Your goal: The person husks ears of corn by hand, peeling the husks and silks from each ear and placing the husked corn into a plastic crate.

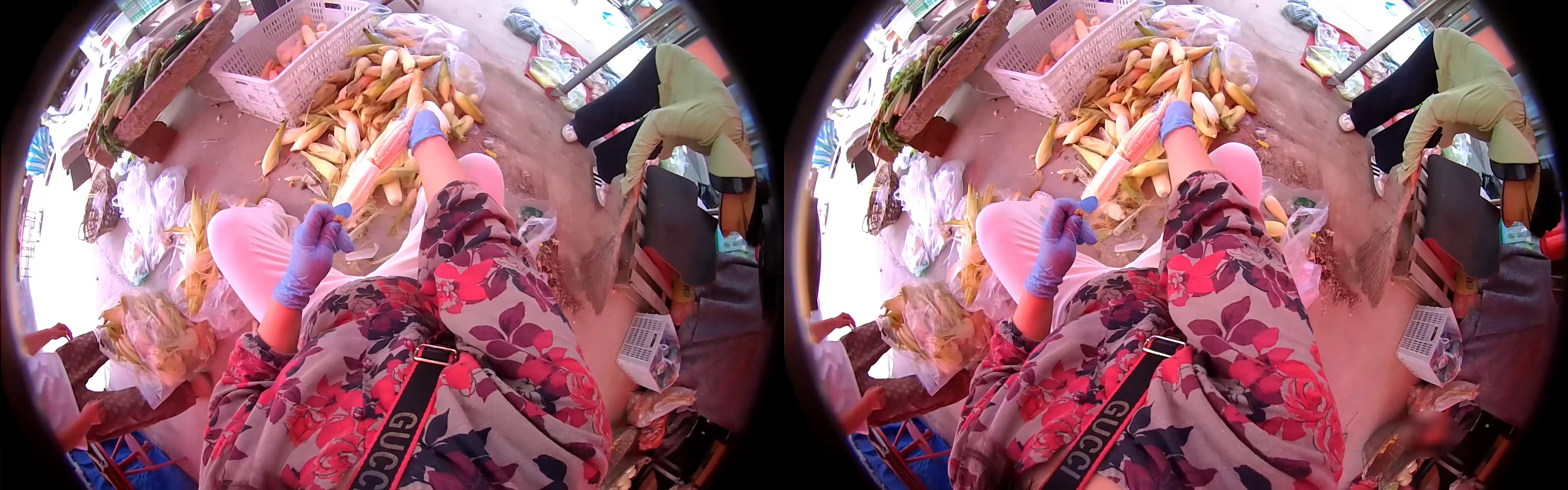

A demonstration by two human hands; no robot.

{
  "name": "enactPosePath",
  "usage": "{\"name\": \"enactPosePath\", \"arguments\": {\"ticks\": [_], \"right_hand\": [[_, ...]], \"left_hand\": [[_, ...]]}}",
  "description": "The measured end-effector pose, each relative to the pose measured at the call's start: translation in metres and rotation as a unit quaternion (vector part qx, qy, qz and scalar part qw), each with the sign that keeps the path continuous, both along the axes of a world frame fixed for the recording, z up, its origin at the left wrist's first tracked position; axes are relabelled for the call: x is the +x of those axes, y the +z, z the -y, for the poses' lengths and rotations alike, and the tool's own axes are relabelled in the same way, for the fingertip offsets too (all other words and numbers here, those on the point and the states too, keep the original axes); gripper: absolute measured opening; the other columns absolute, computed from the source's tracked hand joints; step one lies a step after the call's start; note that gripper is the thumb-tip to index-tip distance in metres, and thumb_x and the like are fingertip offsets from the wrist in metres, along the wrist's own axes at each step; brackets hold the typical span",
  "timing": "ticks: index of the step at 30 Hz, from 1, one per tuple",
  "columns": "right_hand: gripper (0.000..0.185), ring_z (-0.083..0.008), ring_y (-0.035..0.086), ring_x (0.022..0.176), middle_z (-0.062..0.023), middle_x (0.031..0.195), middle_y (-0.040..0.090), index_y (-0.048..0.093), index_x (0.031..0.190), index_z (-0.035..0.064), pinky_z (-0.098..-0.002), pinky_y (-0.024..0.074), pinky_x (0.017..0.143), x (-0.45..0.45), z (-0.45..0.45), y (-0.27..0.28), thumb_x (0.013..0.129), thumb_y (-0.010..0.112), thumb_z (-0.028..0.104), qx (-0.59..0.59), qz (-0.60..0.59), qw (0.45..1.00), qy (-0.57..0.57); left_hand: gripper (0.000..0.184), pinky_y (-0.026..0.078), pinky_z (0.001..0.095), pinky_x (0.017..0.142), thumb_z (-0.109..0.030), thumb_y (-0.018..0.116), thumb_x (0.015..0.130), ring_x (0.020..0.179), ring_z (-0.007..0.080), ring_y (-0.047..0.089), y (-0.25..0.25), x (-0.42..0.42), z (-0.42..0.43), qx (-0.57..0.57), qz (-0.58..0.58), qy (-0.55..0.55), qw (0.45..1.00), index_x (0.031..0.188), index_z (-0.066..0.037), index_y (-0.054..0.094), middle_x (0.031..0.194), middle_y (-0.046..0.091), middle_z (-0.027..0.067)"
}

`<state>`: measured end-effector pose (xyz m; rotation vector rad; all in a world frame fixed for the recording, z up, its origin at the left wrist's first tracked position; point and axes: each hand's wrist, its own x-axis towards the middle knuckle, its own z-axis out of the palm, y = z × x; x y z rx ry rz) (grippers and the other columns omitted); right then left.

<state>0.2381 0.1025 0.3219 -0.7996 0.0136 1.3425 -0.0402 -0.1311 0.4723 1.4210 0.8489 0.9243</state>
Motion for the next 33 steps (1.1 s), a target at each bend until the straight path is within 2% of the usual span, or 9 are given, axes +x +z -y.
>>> {"name": "enactPosePath", "arguments": {"ticks": [5,8,11,13,15,19,25,31,33], "right_hand": [[0.020,-0.0252,0.056,0.072,-0.0084,0.082,0.060,0.058,0.087,0.0090,-0.0395,0.0465,0.066,0.036,-0.028,-0.033,0.087,0.043,0.021,0.298,-0.076,0.931,0.196],[0.016,-0.0203,0.049,0.062,-0.0059,0.071,0.050,0.052,0.084,0.0099,-0.0353,0.0428,0.056,-0.033,0.021,0.041,0.088,0.043,0.022,0.289,0.044,0.954,0.066],[0.019,-0.0227,0.054,0.074,-0.0091,0.083,0.055,0.052,0.095,0.0052,-0.0354,0.0466,0.069,-0.057,0.040,0.057,0.088,0.041,0.019,0.273,0.218,0.935,0.056],[0.022,-0.0267,0.054,0.085,-0.0148,0.094,0.055,0.050,0.097,0.0012,-0.0379,0.0459,0.078,-0.080,0.071,0.086,0.090,0.038,0.018,0.353,-0.178,0.909,0.133],[0.028,-0.0267,0.051,0.099,-0.0172,0.111,0.051,0.048,0.103,-0.0011,-0.0382,0.0406,0.089,-0.108,0.086,0.125,0.090,0.036,0.020,0.190,-0.048,0.977,0.085],[0.023,-0.0171,0.057,0.083,-0.0076,0.088,0.059,0.049,0.104,-0.0003,-0.0274,0.0446,0.083,-0.108,0.097,0.098,0.088,0.046,0.017,0.247,0.352,0.891,0.145],[0.021,-0.0117,0.039,0.050,0.0019,0.050,0.036,0.048,0.094,0.0040,-0.0350,0.0416,0.070,-0.124,0.135,0.132,0.089,0.031,0.013,0.098,-0.277,0.942,0.164],[0.025,-0.0089,0.030,0.045,0.0032,0.052,0.035,0.055,0.086,0.0052,-0.0271,0.0371,0.056,-0.112,0.175,0.164,0.090,0.041,0.026,0.199,-0.097,0.957,0.189],[0.028,-0.0088,0.036,0.048,0.0024,0.055,0.040,0.055,0.088,0.0045,-0.0252,0.0374,0.054,-0.105,0.166,0.175,0.086,0.051,0.032,0.158,0.240,0.943,0.168]], "left_hand": [[0.013,0.047,0.0284,0.065,-0.011,0.052,0.088,0.070,0.0154,0.060,-0.047,-0.019,-0.033,-0.083,-0.046,0.050,0.994,0.098,-0.004,0.047,0.087,0.061,0.0103],[0.037,0.043,0.0383,0.082,-0.025,0.063,0.081,0.094,0.0263,0.057,-0.034,-0.017,-0.063,0.342,-0.379,0.171,0.843,0.106,-0.003,0.047,0.108,0.056,0.0187],[0.070,0.033,0.0418,0.095,-0.039,0.071,0.069,0.112,0.0349,0.045,-0.029,0.024,-0.089,0.318,-0.207,0.168,0.910,0.121,-0.002,0.042,0.128,0.041,0.0237],[0.082,0.032,0.0406,0.097,-0.043,0.074,0.066,0.114,0.0347,0.043,-0.037,0.040,-0.099,0.293,-0.202,0.163,0.920,0.126,-0.002,0.037,0.129,0.040,0.0225],[0.085,0.036,0.0357,0.096,-0.044,0.075,0.066,0.112,0.0266,0.045,-0.038,0.048,-0.110,0.163,-0.072,0.135,0.975,0.128,-0.003,0.034,0.125,0.044,0.0147],[0.063,0.042,0.0272,0.087,-0.033,0.072,0.074,0.099,0.0157,0.052,-0.035,0.048,-0.108,-0.023,0.231,0.060,0.971,0.120,-0.002,0.043,0.113,0.051,0.0069],[0.064,0.050,0.0349,0.073,-0.051,0.058,0.073,0.074,0.0223,0.058,-0.026,0.010,-0.149,-0.222,0.426,0.193,0.855,0.102,0.005,0.051,0.087,0.059,0.0123],[0.051,0.047,0.0384,0.071,-0.049,0.060,0.069,0.068,0.0220,0.057,-0.007,-0.023,-0.155,-0.253,0.540,0.115,0.794,0.086,-0.001,0.052,0.084,0.060,0.0117],[0.050,0.046,0.0393,0.073,-0.048,0.060,0.069,0.069,0.0220,0.056,0.003,-0.022,-0.146,-0.223,0.554,0.099,0.796,0.084,-0.002,0.052,0.087,0.060,0.0122]]}}
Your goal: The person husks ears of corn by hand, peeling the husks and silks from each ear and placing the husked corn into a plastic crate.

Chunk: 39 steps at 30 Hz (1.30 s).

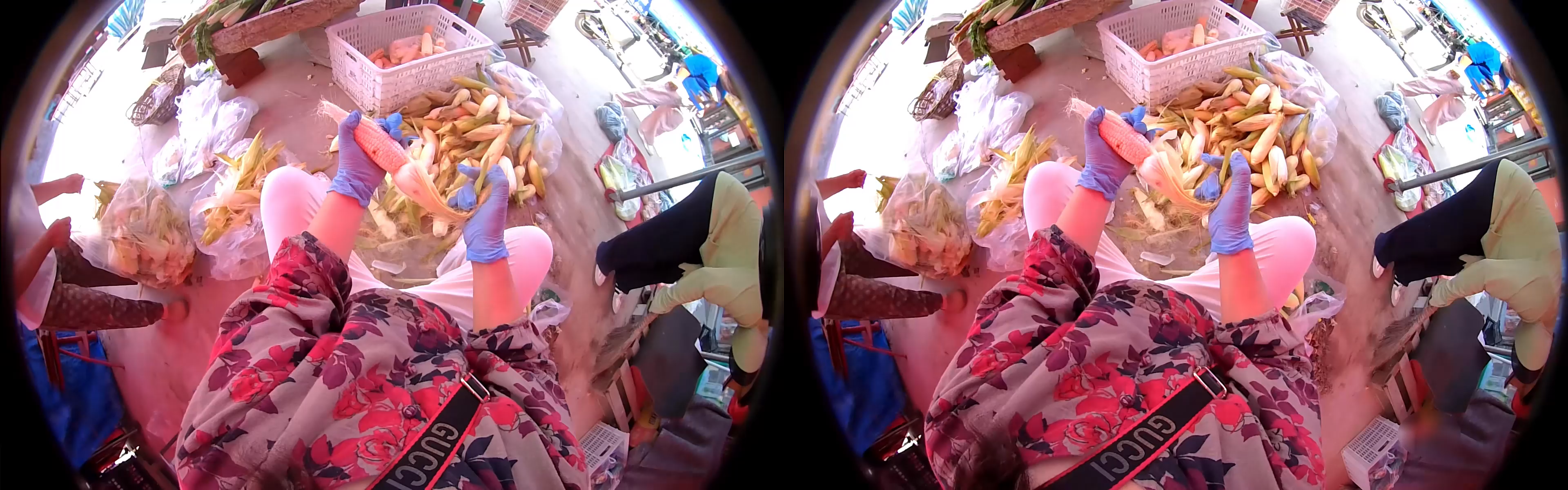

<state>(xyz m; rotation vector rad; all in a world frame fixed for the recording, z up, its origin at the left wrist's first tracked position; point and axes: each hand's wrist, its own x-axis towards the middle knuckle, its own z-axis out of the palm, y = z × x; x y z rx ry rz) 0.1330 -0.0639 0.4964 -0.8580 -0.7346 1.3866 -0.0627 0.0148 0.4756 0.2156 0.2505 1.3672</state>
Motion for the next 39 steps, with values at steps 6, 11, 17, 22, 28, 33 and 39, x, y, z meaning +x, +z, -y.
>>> {"name": "enactPosePath", "arguments": {"ticks": [6,11,17,22,28,33,39], "right_hand": [[0.059,-0.0112,0.053,0.081,-0.0032,0.085,0.055,0.053,0.106,0.0009,-0.0258,0.0444,0.072,-0.031,-0.019,-0.009,0.064,0.078,0.033,0.316,0.481,0.816,-0.061],[0.051,-0.0122,0.054,0.087,-0.0040,0.095,0.057,0.052,0.108,0.0009,-0.0250,0.0442,0.077,-0.045,-0.018,-0.027,0.064,0.075,0.015,0.006,0.193,0.955,0.224],[0.036,-0.0253,0.062,0.072,-0.0176,0.082,0.062,0.052,0.104,0.0014,-0.0351,0.0493,0.066,-0.059,-0.017,-0.049,0.070,0.060,0.009,0.117,0.401,0.909,-0.006],[0.021,-0.0377,0.058,0.061,-0.0182,0.065,0.058,0.051,0.090,0.0056,-0.0451,0.0470,0.055,-0.025,-0.009,-0.063,0.071,0.054,0.014,0.298,0.699,0.618,0.200],[0.051,-0.0154,0.055,0.079,-0.0058,0.093,0.055,0.047,0.110,0.0008,-0.0266,0.0459,0.071,0.013,-0.052,-0.059,0.077,0.070,0.031,0.041,0.290,0.946,0.138],[0.016,-0.0108,0.055,0.073,-0.0039,0.082,0.058,0.055,0.093,0.0014,-0.0246,0.0468,0.068,-0.029,-0.035,-0.034,0.081,0.057,0.012,0.017,0.227,0.959,0.170],[0.024,-0.0125,0.055,0.068,-0.0028,0.075,0.055,0.053,0.090,0.0090,-0.0276,0.0478,0.061,-0.042,-0.073,-0.016,0.089,0.047,0.032,-0.080,0.057,0.985,0.146]], "left_hand": [[0.044,0.044,0.0392,0.080,-0.042,0.061,0.072,0.074,0.0170,0.053,0.013,0.021,0.013,0.147,-0.008,-0.108,0.983,0.089,-0.003,0.053,0.089,0.052,0.0073],[0.041,0.045,0.0386,0.084,-0.038,0.061,0.078,0.081,0.0192,0.056,0.003,0.022,0.010,0.162,-0.097,-0.033,0.982,0.098,-0.003,0.053,0.099,0.056,0.0096],[0.034,0.052,0.0301,0.069,-0.012,0.072,0.071,0.076,0.0175,0.061,-0.006,0.048,0.030,0.077,-0.270,0.140,0.949,0.097,-0.002,0.053,0.095,0.061,0.0108],[0.030,0.049,0.0270,0.058,-0.014,0.074,0.066,0.063,0.0127,0.058,-0.010,0.012,0.030,0.116,-0.504,-0.085,0.852,0.088,-0.002,0.057,0.075,0.060,0.0060],[0.045,0.049,0.0413,0.067,-0.035,0.067,0.063,0.077,0.0345,0.061,-0.027,0.008,0.061,0.166,-0.819,-0.012,0.550,0.093,-0.003,0.056,0.082,0.062,0.0211],[0.039,0.049,0.0408,0.066,-0.033,0.063,0.069,0.076,0.0344,0.061,-0.008,0.019,0.080,0.251,-0.808,-0.072,0.528,0.098,-0.007,0.055,0.079,0.062,0.0177],[0.040,0.050,0.0330,0.069,-0.018,0.072,0.066,0.077,0.0269,0.062,0.043,-0.024,0.086,0.335,-0.609,0.197,0.691,0.099,-0.009,0.052,0.087,0.062,0.0098]]}}
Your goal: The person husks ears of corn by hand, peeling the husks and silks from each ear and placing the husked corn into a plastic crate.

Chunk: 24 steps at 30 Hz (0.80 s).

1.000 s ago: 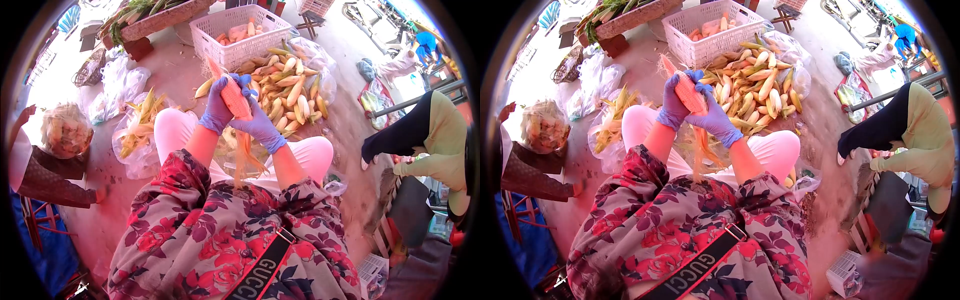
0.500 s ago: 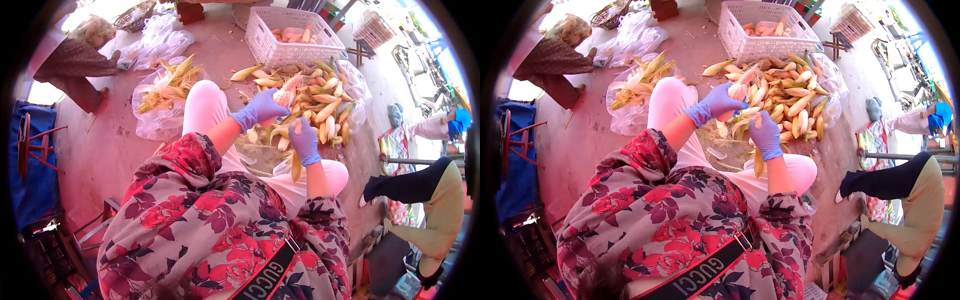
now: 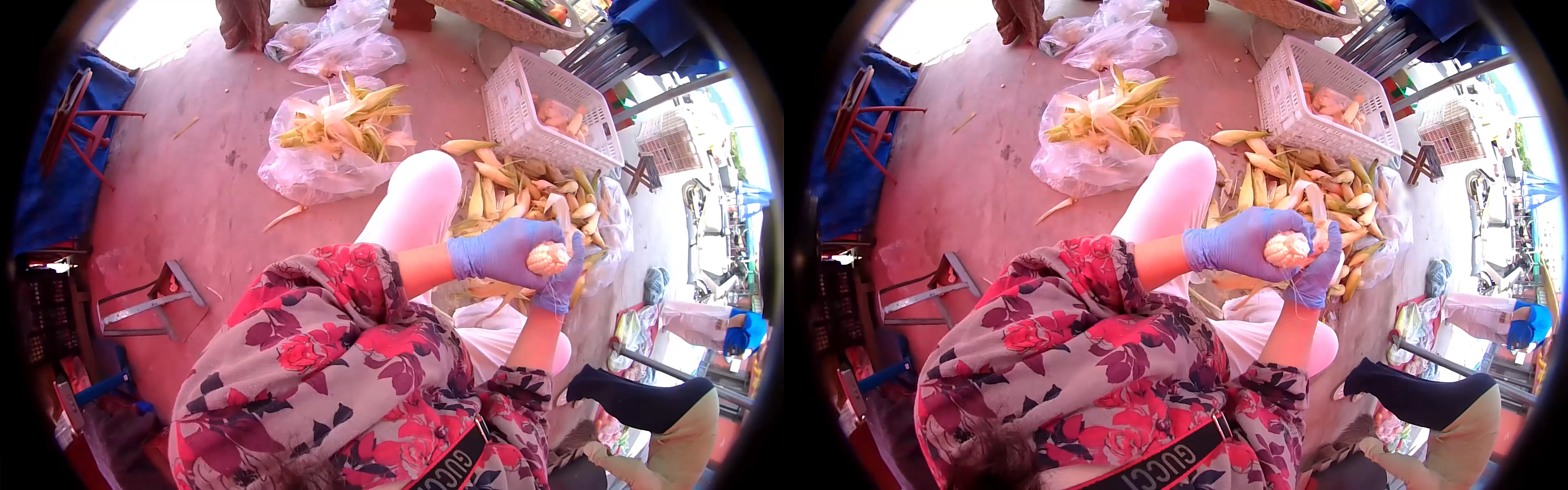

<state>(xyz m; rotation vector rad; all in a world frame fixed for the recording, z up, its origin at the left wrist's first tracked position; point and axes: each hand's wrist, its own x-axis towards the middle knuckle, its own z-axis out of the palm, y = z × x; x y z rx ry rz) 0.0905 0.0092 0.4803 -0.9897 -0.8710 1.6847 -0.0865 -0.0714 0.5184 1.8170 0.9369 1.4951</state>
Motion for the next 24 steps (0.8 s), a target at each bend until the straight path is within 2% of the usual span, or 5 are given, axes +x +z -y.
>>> {"name": "enactPosePath", "arguments": {"ticks": [7,11,14,18,24], "right_hand": [[0.048,-0.0174,0.053,0.081,-0.0049,0.078,0.053,0.050,0.092,0.0077,-0.0377,0.0434,0.080,-0.158,-0.056,0.126,0.087,0.036,0.054,0.317,-0.273,0.906,0.068],[0.072,-0.0240,0.046,0.111,-0.0188,0.117,0.047,0.034,0.127,-0.0034,-0.0334,0.0377,0.092,-0.296,-0.051,0.028,0.080,0.061,0.044,0.455,0.085,0.886,-0.031],[0.078,-0.0390,0.039,0.118,-0.0257,0.121,0.046,0.039,0.125,-0.0070,-0.0405,0.0331,0.098,-0.303,-0.023,-0.016,0.071,0.067,0.042,0.407,0.503,0.690,0.324],[0.060,-0.0314,0.052,0.106,-0.0207,0.117,0.052,0.040,0.126,-0.0012,-0.0345,0.0389,0.092,-0.256,0.018,0.009,0.082,0.060,0.034,0.307,0.110,0.866,0.379],[0.060,-0.0234,0.055,0.099,-0.0152,0.108,0.056,0.040,0.125,0.0009,-0.0338,0.0414,0.087,-0.156,-0.005,0.017,0.081,0.064,0.033,0.392,0.228,0.870,0.195]], "left_hand": [[0.046,0.049,0.0276,0.075,0.008,0.065,0.071,0.083,0.0155,0.059,0.041,-0.119,0.061,0.014,0.284,0.177,0.942,0.108,-0.004,0.042,0.098,0.059,0.0105],[0.029,0.046,0.0275,0.082,-0.008,0.061,0.081,0.085,0.0122,0.056,-0.004,-0.165,0.082,0.004,0.387,0.347,0.854,0.107,-0.004,0.048,0.096,0.055,0.0043],[0.034,0.045,0.0305,0.086,-0.016,0.059,0.084,0.093,0.0161,0.055,-0.021,-0.181,0.086,-0.033,0.292,0.434,0.852,0.113,-0.003,0.046,0.103,0.055,0.0064],[0.051,0.038,0.0338,0.096,-0.034,0.051,0.089,0.112,0.0203,0.047,-0.040,-0.176,0.047,-0.091,0.388,0.335,0.854,0.126,-0.001,0.039,0.122,0.047,0.0108],[0.057,0.033,0.0354,0.100,-0.045,0.035,0.093,0.115,0.0239,0.046,-0.031,-0.106,-0.052,-0.120,0.296,0.089,0.943,0.124,0.003,0.041,0.128,0.044,0.0143]]}}
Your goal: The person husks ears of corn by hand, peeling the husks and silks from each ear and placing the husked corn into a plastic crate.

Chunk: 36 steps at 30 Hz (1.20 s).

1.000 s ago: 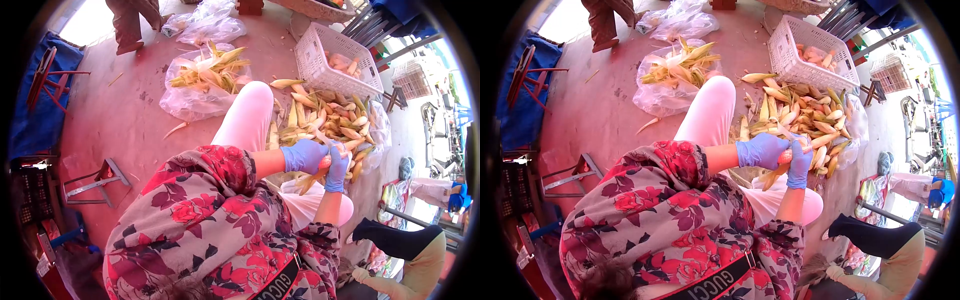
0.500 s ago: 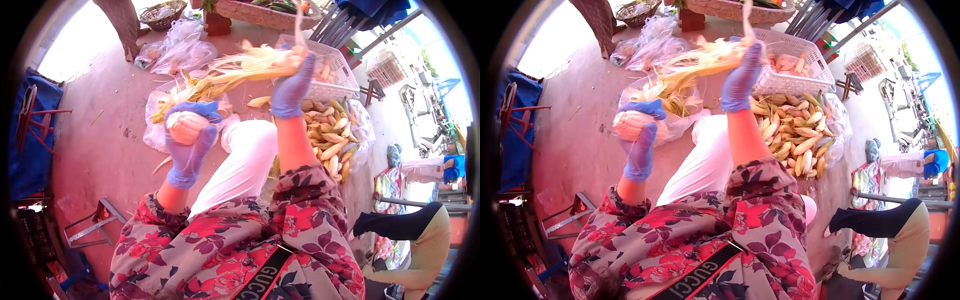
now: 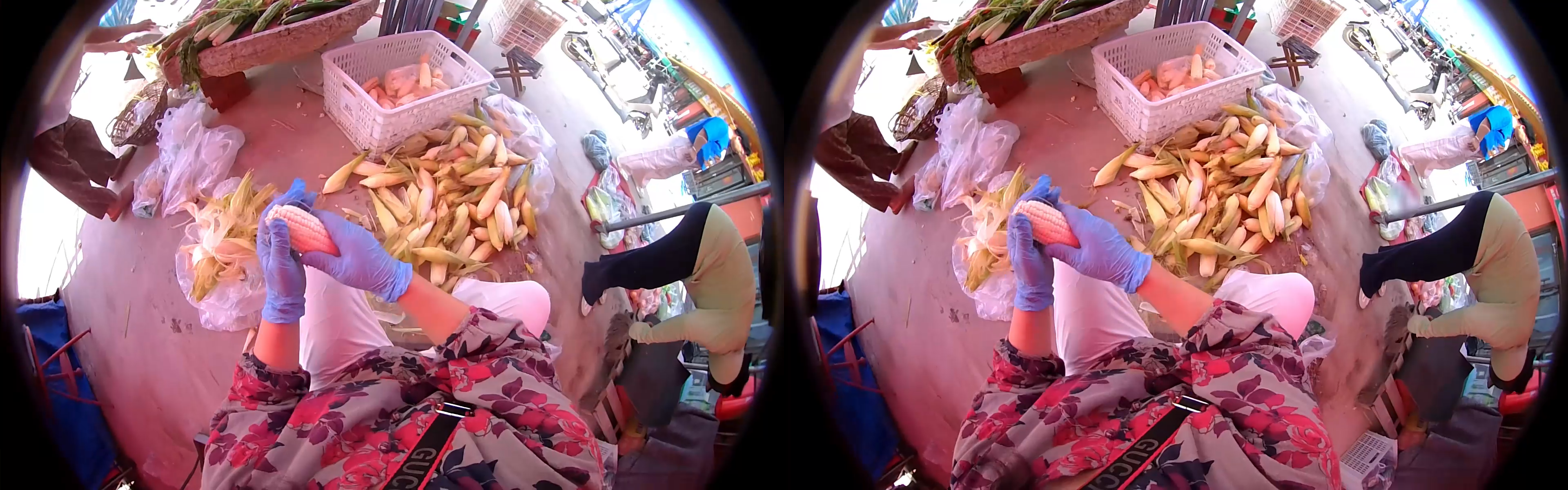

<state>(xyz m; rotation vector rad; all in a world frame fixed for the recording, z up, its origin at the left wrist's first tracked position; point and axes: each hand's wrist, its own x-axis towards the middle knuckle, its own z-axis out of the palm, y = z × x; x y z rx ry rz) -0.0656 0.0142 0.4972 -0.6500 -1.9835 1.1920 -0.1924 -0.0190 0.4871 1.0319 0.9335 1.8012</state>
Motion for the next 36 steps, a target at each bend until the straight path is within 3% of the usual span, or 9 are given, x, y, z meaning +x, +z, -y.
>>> {"name": "enactPosePath", "arguments": {"ticks": [4,8,11,14,18,21,27,32,36], "right_hand": [[0.049,-0.0196,0.060,0.067,-0.0121,0.087,0.061,0.051,0.107,-0.0004,-0.0305,0.0484,0.061,0.077,-0.027,-0.038,0.081,0.061,0.040,-0.159,0.005,0.978,-0.133],[0.044,-0.0092,0.053,0.048,-0.0037,0.067,0.059,0.057,0.086,0.0022,-0.0226,0.0404,0.041,0.142,-0.063,-0.106,0.082,0.057,0.046,-0.530,0.143,0.814,-0.191],[0.046,-0.0098,0.053,0.048,-0.0037,0.067,0.060,0.059,0.084,0.0023,-0.0221,0.0394,0.040,0.169,-0.121,-0.133,0.080,0.058,0.049,-0.506,0.230,0.808,-0.196],[0.051,-0.0099,0.054,0.050,-0.0050,0.072,0.062,0.059,0.097,0.0005,-0.0213,0.0403,0.042,0.156,-0.218,-0.092,0.080,0.060,0.048,-0.453,0.164,0.854,-0.195],[0.044,-0.0151,0.062,0.068,-0.0103,0.089,0.064,0.056,0.104,0.0023,-0.0228,0.0493,0.056,0.139,-0.311,-0.062,0.085,0.055,0.042,-0.355,-0.056,0.910,-0.207],[0.041,-0.0148,0.062,0.066,-0.0098,0.089,0.064,0.056,0.103,0.0016,-0.0246,0.0499,0.057,0.149,-0.338,-0.129,0.085,0.055,0.039,-0.229,0.030,0.938,-0.258],[0.042,-0.0172,0.059,0.058,-0.0087,0.076,0.061,0.059,0.091,-0.0019,-0.0291,0.0455,0.051,0.202,-0.199,-0.385,0.079,0.057,0.038,-0.462,0.388,0.753,-0.262],[0.061,-0.0302,0.062,0.073,-0.0220,0.100,0.058,0.048,0.118,0.0035,-0.0378,0.0496,0.061,0.163,-0.075,-0.446,0.077,0.060,0.047,-0.715,0.248,0.583,-0.297],[0.032,-0.0185,0.053,0.057,-0.0091,0.069,0.056,0.058,0.085,0.0027,-0.0329,0.0427,0.052,0.128,-0.060,-0.484,0.075,0.065,0.032,-0.581,0.280,0.694,-0.322]], "left_hand": [[0.035,0.041,0.0322,0.091,-0.026,0.038,0.096,0.102,0.0210,0.056,-0.031,0.049,-0.072,-0.070,0.041,-0.092,0.992,0.110,0.003,0.053,0.112,0.057,0.0139],[0.029,0.048,0.0303,0.081,-0.020,0.038,0.096,0.083,0.0183,0.062,-0.085,0.022,-0.141,-0.071,-0.064,-0.003,0.995,0.097,0.002,0.058,0.102,0.062,0.0126],[0.030,0.046,0.0329,0.086,-0.022,0.039,0.095,0.094,0.0203,0.060,-0.101,-0.017,-0.156,-0.171,-0.021,-0.034,0.985,0.104,0.000,0.056,0.110,0.059,0.0130],[0.026,0.046,0.0315,0.083,-0.020,0.041,0.093,0.093,0.0190,0.060,-0.103,-0.034,-0.166,-0.267,0.257,-0.045,0.928,0.102,-0.002,0.058,0.110,0.060,0.0128],[0.028,0.044,0.0309,0.086,-0.020,0.041,0.091,0.092,0.0210,0.059,-0.079,-0.014,-0.176,-0.210,0.151,-0.012,0.966,0.102,0.001,0.057,0.107,0.060,0.0141],[0.029,0.043,0.0309,0.087,-0.020,0.040,0.092,0.093,0.0216,0.058,-0.074,-0.005,-0.180,-0.209,0.131,-0.009,0.969,0.104,0.002,0.056,0.107,0.060,0.0147],[0.029,0.043,0.0312,0.088,-0.019,0.040,0.092,0.094,0.0214,0.057,-0.066,0.019,-0.180,-0.235,0.133,-0.024,0.962,0.103,0.003,0.057,0.106,0.060,0.0151],[0.030,0.044,0.0311,0.087,-0.020,0.041,0.092,0.094,0.0217,0.057,-0.075,0.033,-0.184,-0.265,0.130,-0.072,0.953,0.103,0.003,0.057,0.106,0.060,0.0153],[0.031,0.045,0.0310,0.086,-0.020,0.041,0.092,0.094,0.0221,0.058,-0.074,0.043,-0.189,-0.279,0.123,-0.072,0.950,0.103,0.004,0.057,0.106,0.060,0.0158]]}}
